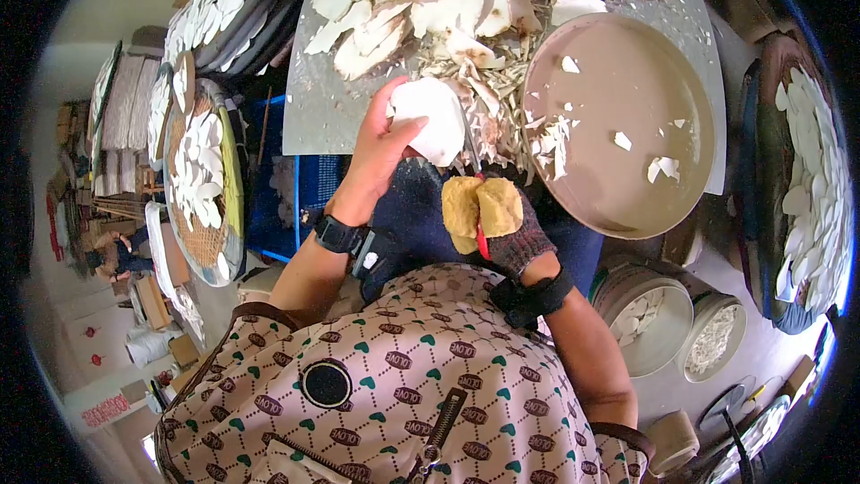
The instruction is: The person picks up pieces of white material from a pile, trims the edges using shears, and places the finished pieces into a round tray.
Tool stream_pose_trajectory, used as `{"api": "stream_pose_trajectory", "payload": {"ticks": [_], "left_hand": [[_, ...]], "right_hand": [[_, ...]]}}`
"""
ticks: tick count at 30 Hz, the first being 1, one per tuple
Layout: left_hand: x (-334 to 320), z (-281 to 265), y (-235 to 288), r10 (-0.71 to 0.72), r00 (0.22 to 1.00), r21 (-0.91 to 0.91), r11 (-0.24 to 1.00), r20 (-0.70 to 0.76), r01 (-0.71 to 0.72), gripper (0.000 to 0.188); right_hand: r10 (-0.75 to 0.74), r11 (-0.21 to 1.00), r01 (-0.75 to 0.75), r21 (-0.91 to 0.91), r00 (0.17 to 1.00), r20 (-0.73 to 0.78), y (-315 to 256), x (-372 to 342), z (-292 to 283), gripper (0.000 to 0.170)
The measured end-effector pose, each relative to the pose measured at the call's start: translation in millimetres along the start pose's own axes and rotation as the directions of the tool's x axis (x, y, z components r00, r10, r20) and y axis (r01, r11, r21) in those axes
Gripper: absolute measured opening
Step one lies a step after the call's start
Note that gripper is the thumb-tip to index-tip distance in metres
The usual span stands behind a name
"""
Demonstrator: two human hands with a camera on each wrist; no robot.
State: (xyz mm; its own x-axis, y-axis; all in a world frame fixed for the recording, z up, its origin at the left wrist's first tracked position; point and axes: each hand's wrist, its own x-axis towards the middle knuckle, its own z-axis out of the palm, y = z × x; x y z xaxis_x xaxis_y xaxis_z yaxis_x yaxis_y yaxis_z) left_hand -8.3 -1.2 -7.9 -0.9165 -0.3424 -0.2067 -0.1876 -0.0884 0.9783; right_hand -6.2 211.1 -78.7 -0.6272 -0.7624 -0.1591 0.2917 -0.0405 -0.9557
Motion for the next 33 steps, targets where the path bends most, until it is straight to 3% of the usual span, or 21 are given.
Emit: {"api": "stream_pose_trajectory", "payload": {"ticks": [3,6,10,13,15,16,19,20,22,23,24,27,28,33], "left_hand": [[1.3,-2.4,2.9,-0.047,0.997,-0.014,0.999,0.061,0.048,0.056],[0.4,-3.4,9.1,-0.112,0.985,-0.005,0.993,0.131,0.114,0.054],[1.0,-6.2,9.4,-0.15,0.977,-0.014,0.988,0.15,0.154,0.053],[3.0,-9.5,10.5,-0.157,0.97,-0.03,0.986,0.186,0.166,0.053],[1.8,-10.0,13.2,-0.17,0.962,-0.003,0.985,0.215,0.175,0.053],[0.5,-8.8,16.9,-0.185,0.956,0.025,0.983,0.23,0.184,0.053],[0.4,-8.3,22.7,-0.198,0.943,0.029,0.98,0.269,0.197,0.053],[1.2,-9.2,23.3,-0.198,0.939,0.017,0.979,0.283,0.201,0.053],[4.2,-12.8,24.1,-0.226,0.921,0.037,0.973,0.316,0.226,0.054],[5.6,-14.9,24.4,-0.241,0.913,0.049,0.97,0.33,0.239,0.055],[7.0,-16.3,24.0,-0.242,0.91,0.063,0.97,0.336,0.235,0.055],[10.5,-20.2,23.2,-0.245,0.902,0.101,0.97,0.356,0.223,0.055],[12.3,-21.1,23.3,-0.243,0.899,0.107,0.97,0.363,0.218,0.055],[10.9,-14.7,35.1,-0.242,0.859,0.163,0.969,0.45,0.188,0.06]], "right_hand": [[-0.005,0.997,0.005,-0.081,1.0,-0.003,8.9,0.4,-1.2,0.032],[-0.049,0.95,0.048,-0.309,0.999,0.004,13.9,6.2,-8.0,0.032],[-0.017,0.963,0.017,-0.268,1.0,0.0,17.1,5.8,-7.8,0.031],[0.047,0.931,-0.037,-0.362,0.999,0.021,8.1,4.9,-3.0,0.031],[-0.025,0.915,0.026,-0.403,1.0,0.01,7.4,6.5,-1.9,0.027],[-0.126,0.917,0.111,-0.384,0.992,-0.015,11.8,9.5,-2.9,0.023],[-0.065,0.994,0.058,-0.097,0.995,-0.078,21.0,9.4,-2.6,0.018],[-0.051,0.976,0.034,-0.215,0.996,-0.074,18.7,9.9,-3.1,0.017],[0.004,0.994,-0.011,-0.109,0.998,-0.065,12.3,7.9,-4.0,0.017],[0.043,0.992,-0.037,0.12,0.998,-0.048,-0.9,6.5,-1.8,0.016],[0.077,0.937,-0.064,0.343,0.997,-0.025,-10.7,5.2,0.6,0.016],[0.053,0.918,-0.039,0.394,0.998,-0.024,-21.4,0.0,6.6,0.015],[0.097,0.727,-0.109,0.678,0.994,0.056,-24.2,0.9,6.7,0.018],[0.029,0.796,-0.058,0.602,0.998,0.058,-1.7,7.2,-5.8,0.029]]}}
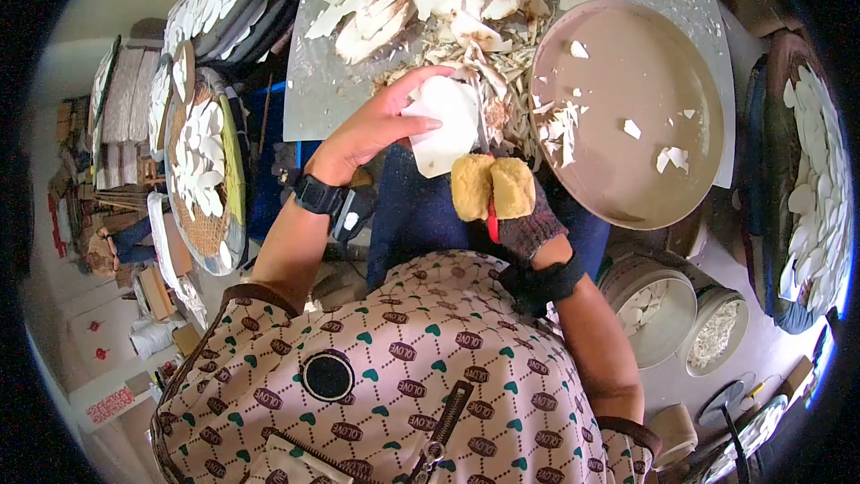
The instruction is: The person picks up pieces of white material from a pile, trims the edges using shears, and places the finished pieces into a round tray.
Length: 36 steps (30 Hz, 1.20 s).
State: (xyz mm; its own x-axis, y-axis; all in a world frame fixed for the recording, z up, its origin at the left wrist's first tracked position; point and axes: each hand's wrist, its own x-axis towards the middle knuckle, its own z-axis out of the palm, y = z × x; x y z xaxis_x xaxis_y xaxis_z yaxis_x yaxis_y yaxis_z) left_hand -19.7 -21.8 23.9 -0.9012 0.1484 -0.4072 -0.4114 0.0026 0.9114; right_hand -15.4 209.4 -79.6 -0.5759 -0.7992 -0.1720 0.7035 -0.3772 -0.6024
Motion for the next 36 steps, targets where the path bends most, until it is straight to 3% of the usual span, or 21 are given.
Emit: {"api": "stream_pose_trajectory", "payload": {"ticks": [2,3,5,6,8,9,11,16,18,20,22,23,25,28,29,31,32,33,34,35,36], "left_hand": [[0.1,-0.2,0.4,-0.024,1.0,-0.022,0.999,0.007,0.024,0.064],[0.1,0.3,-1.9,0.024,1.0,0.005,1.0,-0.019,-0.024,0.065],[-1.0,2.8,-12.5,0.125,0.99,0.065,0.991,-0.062,-0.121,0.067],[-1.9,4.9,-16.5,0.113,0.984,0.009,0.994,-0.139,-0.113,0.067],[-5.0,10.4,-24.4,0.073,0.956,-0.102,0.989,-0.285,-0.106,0.067],[-6.4,12.4,-26.6,0.071,0.951,-0.104,0.989,-0.302,-0.107,0.066],[-8.3,15.1,-23.7,0.055,0.966,-0.143,0.985,-0.254,-0.094,0.066],[-8.0,14.4,-17.5,0.139,0.98,-0.005,0.99,-0.143,-0.141,0.066],[-9.1,12.9,-11.5,0.125,0.988,-0.014,0.992,-0.095,-0.127,0.067],[-8.3,13.8,-17.4,0.078,0.979,-0.163,0.981,-0.188,-0.109,0.064],[-6.9,16.0,-29.3,0.068,0.947,-0.262,0.952,-0.315,-0.156,0.062],[-6.6,20.2,-39.5,0.082,0.914,-0.284,0.936,-0.398,-0.207,0.061],[-4.1,32.8,-56.5,0.157,0.823,-0.306,0.877,-0.546,-0.37,0.057],[-13.7,35.2,-44.2,0.047,0.872,-0.368,0.894,-0.487,-0.254,0.054],[-14.6,31.2,-44.5,0.057,0.876,-0.337,0.909,-0.478,-0.244,0.053],[-12.5,20.8,-43.7,0.083,0.885,-0.27,0.936,-0.459,-0.227,0.051],[-13.8,19.3,-42.2,0.066,0.899,-0.273,0.941,-0.433,-0.2,0.051],[-14.9,18.6,-39.8,0.047,0.913,-0.275,0.946,-0.404,-0.171,0.051],[-16.3,18.4,-37.8,0.026,0.927,-0.277,0.951,-0.374,-0.139,0.051],[-16.6,17.5,-35.4,0.02,0.93,-0.274,0.953,-0.368,-0.129,0.051],[-15.5,16.7,-33.6,0.011,0.933,-0.274,0.954,-0.361,-0.118,0.051]], "right_hand": [[-0.085,0.942,0.075,-0.327,0.996,-0.017,2.8,0.2,-8.1,0.03],[-0.166,0.803,0.121,-0.583,0.986,-0.024,5.4,0.9,-10.8,0.026],[-0.224,0.72,0.131,-0.682,0.973,-0.049,5.4,0.2,-13.2,0.023],[-0.197,0.826,0.118,-0.552,0.977,-0.085,2.1,-0.6,-9.2,0.023],[-0.216,0.822,0.121,-0.556,0.97,-0.109,2.7,0.1,-11.0,0.021],[-0.264,0.711,0.126,-0.692,0.96,-0.096,7.6,2.1,-16.3,0.021],[-0.288,0.622,0.129,-0.772,0.955,-0.073,6.7,2.2,-14.2,0.019],[-0.124,0.825,0.04,-0.564,0.986,-0.112,-23.3,-7.3,31.1,0.017],[-0.121,0.767,0.036,-0.641,0.989,-0.088,-8.9,-3.1,12.3,0.018],[-0.077,0.859,0.004,-0.512,0.99,-0.121,-4.3,-3.7,4.6,0.019],[0.023,0.992,-0.043,-0.119,0.985,-0.169,-8.4,-4.3,9.4,0.02],[-0.06,0.928,0.013,-0.372,0.991,-0.116,-3.4,-3.0,3.5,0.02],[-0.206,0.627,0.129,-0.768,0.978,-0.004,8.0,-0.5,-7.2,0.021],[-0.185,0.4,0.118,-0.909,0.982,0.046,2.7,-2.1,-3.2,0.021],[-0.176,0.48,0.117,-0.87,0.984,0.036,0.9,-1.7,0.7,0.021],[-0.076,0.845,0.018,-0.534,0.993,-0.086,-6.8,-1.3,10.2,0.021],[0.054,0.986,-0.076,-0.146,0.986,-0.155,-15.1,-2.4,20.6,0.02],[0.198,0.951,-0.148,0.272,0.966,-0.168,-18.9,-3.2,26.0,0.02],[0.063,0.995,-0.075,-0.072,0.986,-0.151,-13.4,-2.0,19.9,0.02],[-0.06,0.915,0.017,-0.403,0.994,-0.093,-3.2,0.5,7.5,0.02],[-0.109,0.807,0.059,-0.588,0.993,-0.05,1.0,-0.1,0.4,0.02]]}}
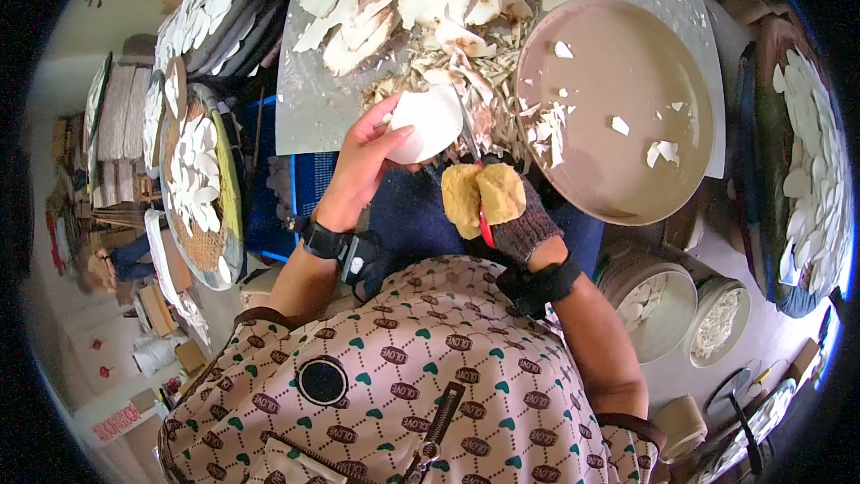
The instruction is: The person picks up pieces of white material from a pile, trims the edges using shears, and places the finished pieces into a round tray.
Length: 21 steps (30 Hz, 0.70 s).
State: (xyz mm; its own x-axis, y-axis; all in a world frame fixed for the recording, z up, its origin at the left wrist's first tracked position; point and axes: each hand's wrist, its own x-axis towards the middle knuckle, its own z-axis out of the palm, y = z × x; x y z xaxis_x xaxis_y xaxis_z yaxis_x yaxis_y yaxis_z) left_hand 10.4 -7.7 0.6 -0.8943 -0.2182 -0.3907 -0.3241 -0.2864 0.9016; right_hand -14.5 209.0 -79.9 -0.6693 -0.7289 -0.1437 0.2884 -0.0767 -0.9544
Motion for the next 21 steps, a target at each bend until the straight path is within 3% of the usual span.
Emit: {"api": "stream_pose_trajectory", "payload": {"ticks": [1,2,5,8,10,11,13,15,17,18,19,20,21], "left_hand": [[0.9,-0.2,-0.4,-0.011,1.0,0.001,1.0,0.003,0.011,0.052],[2.3,-1.4,-1.6,-0.017,1.0,-0.003,1.0,0.005,0.017,0.052],[4.5,-4.0,-2.3,-0.032,0.999,-0.003,0.999,0.011,0.032,0.052],[4.6,-4.3,3.0,-0.037,0.999,0.015,0.999,0.031,0.037,0.051],[6.0,-7.4,6.2,-0.032,0.997,0.034,0.999,0.065,0.03,0.051],[6.4,-7.9,8.3,-0.054,0.994,0.055,0.997,0.092,0.049,0.051],[6.1,-8.9,12.8,-0.099,0.985,0.101,0.991,0.143,0.085,0.052],[12.0,-15.3,3.8,-0.007,0.996,0.09,0.996,0.093,-0.002,0.05],[17.1,-18.1,-6.7,0.087,0.996,0.054,0.995,-0.034,-0.085,0.049],[16.7,-15.1,-12.8,0.127,0.983,0.026,0.992,-0.136,-0.124,0.049],[16.9,-11.0,-16.3,0.162,0.958,0.001,0.986,-0.237,-0.166,0.048],[16.2,-4.9,-16.6,0.18,0.95,-0.039,0.98,-0.256,-0.196,0.048],[14.9,2.5,-16.6,0.194,0.941,-0.08,0.971,-0.277,-0.224,0.048]], "right_hand": [[-0.066,0.976,0.065,-0.207,0.998,0.006,7.6,-0.8,-3.3,0.02],[-0.067,0.954,0.064,-0.294,0.998,0.001,9.7,-2.0,-5.4,0.02],[-0.03,0.964,0.019,-0.266,0.999,-0.035,13.9,-4.3,-4.1,0.019],[-0.088,0.9,0.085,-0.427,0.996,0.012,9.5,-3.6,-2.7,0.02],[-0.077,0.956,0.076,-0.283,0.997,0.008,5.9,-2.2,-0.5,0.021],[-0.022,1.0,0.022,-0.017,1.0,-0.019,5.2,-1.8,2.7,0.021],[0.058,0.954,-0.06,0.293,0.998,0.014,-0.4,-2.6,4.8,0.022],[0.072,0.959,-0.092,0.269,0.994,0.083,-10.3,-2.2,-0.2,0.022],[0.058,0.997,-0.063,0.04,0.992,0.113,-9.9,-2.8,-4.1,0.026],[0.082,0.903,-0.141,0.406,0.984,0.159,-4.8,-3.2,-2.2,0.028],[0.106,0.673,-0.221,0.705,0.973,0.204,0.2,-3.6,-0.4,0.03],[0.093,0.876,-0.154,0.457,0.984,0.153,1.5,-3.8,1.7,0.028],[0.067,0.984,-0.083,0.157,0.992,0.109,2.2,-4.9,3.0,0.027]]}}
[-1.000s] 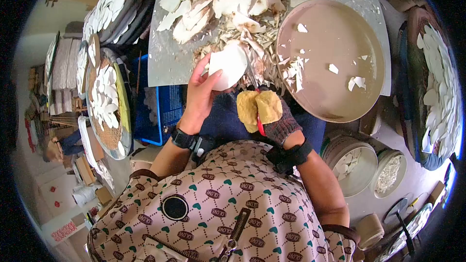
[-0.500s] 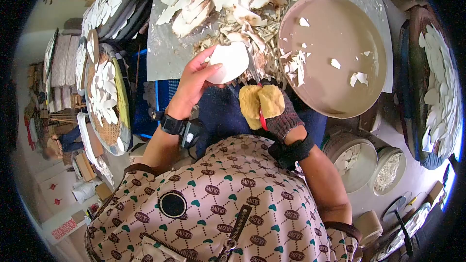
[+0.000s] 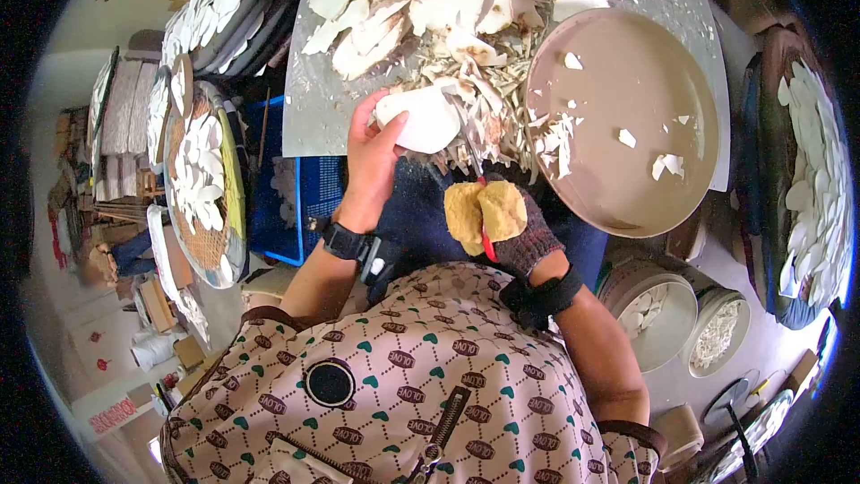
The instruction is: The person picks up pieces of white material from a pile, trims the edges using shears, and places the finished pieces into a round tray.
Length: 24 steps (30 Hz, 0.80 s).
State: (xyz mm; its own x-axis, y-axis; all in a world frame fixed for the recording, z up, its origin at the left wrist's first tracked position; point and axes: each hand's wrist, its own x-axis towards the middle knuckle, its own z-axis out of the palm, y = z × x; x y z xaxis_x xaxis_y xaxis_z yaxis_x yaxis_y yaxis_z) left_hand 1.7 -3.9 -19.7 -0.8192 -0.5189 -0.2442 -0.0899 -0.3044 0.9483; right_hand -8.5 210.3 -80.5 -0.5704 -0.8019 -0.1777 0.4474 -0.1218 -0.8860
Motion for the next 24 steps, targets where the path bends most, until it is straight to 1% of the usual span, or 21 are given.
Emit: {"api": "stream_pose_trajectory", "payload": {"ticks": [1,2,3,5,7,8,9,10,12,14,16,18,19,20,21,22,23,24], "left_hand": [[-2.3,5.0,-1.0,0.015,1.0,-0.049,0.999,-0.023,-0.016,0.049],[-3.1,7.3,-2.4,0.04,0.999,0.007,0.999,-0.013,-0.039,0.052],[-2.4,5.8,-0.8,0.018,1.0,0.045,0.999,0.006,-0.018,0.052],[2.7,2.5,3.8,-0.029,0.998,0.125,0.992,0.049,0.022,0.052],[5.7,2.6,-0.9,0.044,0.993,0.122,0.991,0.107,-0.057,0.052],[6.0,2.9,-2.7,0.08,0.988,0.119,0.988,0.135,-0.096,0.052],[5.3,3.4,-3.2,0.071,0.989,0.111,0.99,0.133,-0.086,0.052],[4.5,4.5,-2.9,0.061,0.989,0.103,0.992,0.131,-0.075,0.052],[5.4,5.2,-3.3,0.035,0.99,0.114,0.992,0.134,-0.05,0.052],[7.6,2.8,-4.2,-0.003,0.991,0.147,0.989,0.137,-0.017,0.051],[6.0,5.1,-2.3,-0.041,0.989,0.117,0.993,0.139,0.025,0.051],[7.1,7.4,2.4,-0.059,0.988,0.098,0.994,0.14,0.046,0.051],[5.5,8.2,3.6,-0.065,0.988,0.091,0.994,0.138,0.053,0.051],[3.6,8.1,5.1,-0.073,0.988,0.084,0.995,0.135,0.062,0.051],[2.6,8.4,8.0,-0.085,0.988,0.089,0.993,0.133,0.074,0.051],[1.8,9.6,11.1,-0.097,0.986,0.092,0.992,0.132,0.085,0.052],[1.3,10.3,12.6,-0.11,0.985,0.094,0.991,0.131,0.098,0.052],[1.6,9.0,10.8,-0.094,0.976,0.131,0.989,0.196,0.068,0.052]], "right_hand": [[-0.002,0.997,0.001,-0.081,1.0,-0.018,-0.4,-1.5,0.4,0.025],[-0.004,0.987,-0.002,-0.162,0.999,-0.035,-2.4,-2.7,1.7,0.024],[-0.006,0.97,-0.007,-0.242,0.999,-0.053,-4.5,-3.9,3.0,0.022],[-0.037,0.943,0.015,-0.332,0.997,-0.062,0.4,-4.8,0.0,0.022],[-0.077,0.911,0.05,-0.409,0.996,-0.051,-1.1,-4.9,-1.0,0.021],[-0.067,0.933,0.043,-0.358,0.996,-0.056,-6.6,-4.9,1.6,0.02],[-0.057,0.952,0.036,-0.305,0.996,-0.061,-12.9,-4.8,4.5,0.019],[-0.014,0.987,0.001,-0.158,0.997,-0.079,-20.9,-5.2,8.6,0.019],[0.001,0.993,-0.01,-0.117,0.997,-0.073,-18.4,-5.2,6.5,0.018],[-0.047,0.945,0.03,-0.325,0.998,-0.043,-3.0,-6.3,-4.1,0.017],[-0.097,0.859,0.066,-0.507,0.995,-0.036,0.4,-7.4,-7.8,0.017],[-0.053,0.954,0.027,-0.3,0.996,-0.079,-13.9,-6.9,3.0,0.016],[-0.03,0.982,0.011,-0.189,0.995,-0.1,-21.2,-6.8,8.4,0.016],[0.091,0.985,-0.073,0.155,0.99,-0.111,-32.7,-8.8,15.6,0.015],[0.21,0.866,-0.147,0.479,0.974,-0.081,-37.9,-9.6,19.0,0.014],[0.125,0.958,-0.091,0.272,0.986,-0.11,-31.2,-8.3,16.8,0.014],[0.035,0.998,-0.029,0.051,0.992,-0.12,-23.1,-5.6,14.1,0.014],[0.0,1.0,-0.001,-0.007,0.993,-0.117,-18.0,-5.4,10.8,0.015]]}}
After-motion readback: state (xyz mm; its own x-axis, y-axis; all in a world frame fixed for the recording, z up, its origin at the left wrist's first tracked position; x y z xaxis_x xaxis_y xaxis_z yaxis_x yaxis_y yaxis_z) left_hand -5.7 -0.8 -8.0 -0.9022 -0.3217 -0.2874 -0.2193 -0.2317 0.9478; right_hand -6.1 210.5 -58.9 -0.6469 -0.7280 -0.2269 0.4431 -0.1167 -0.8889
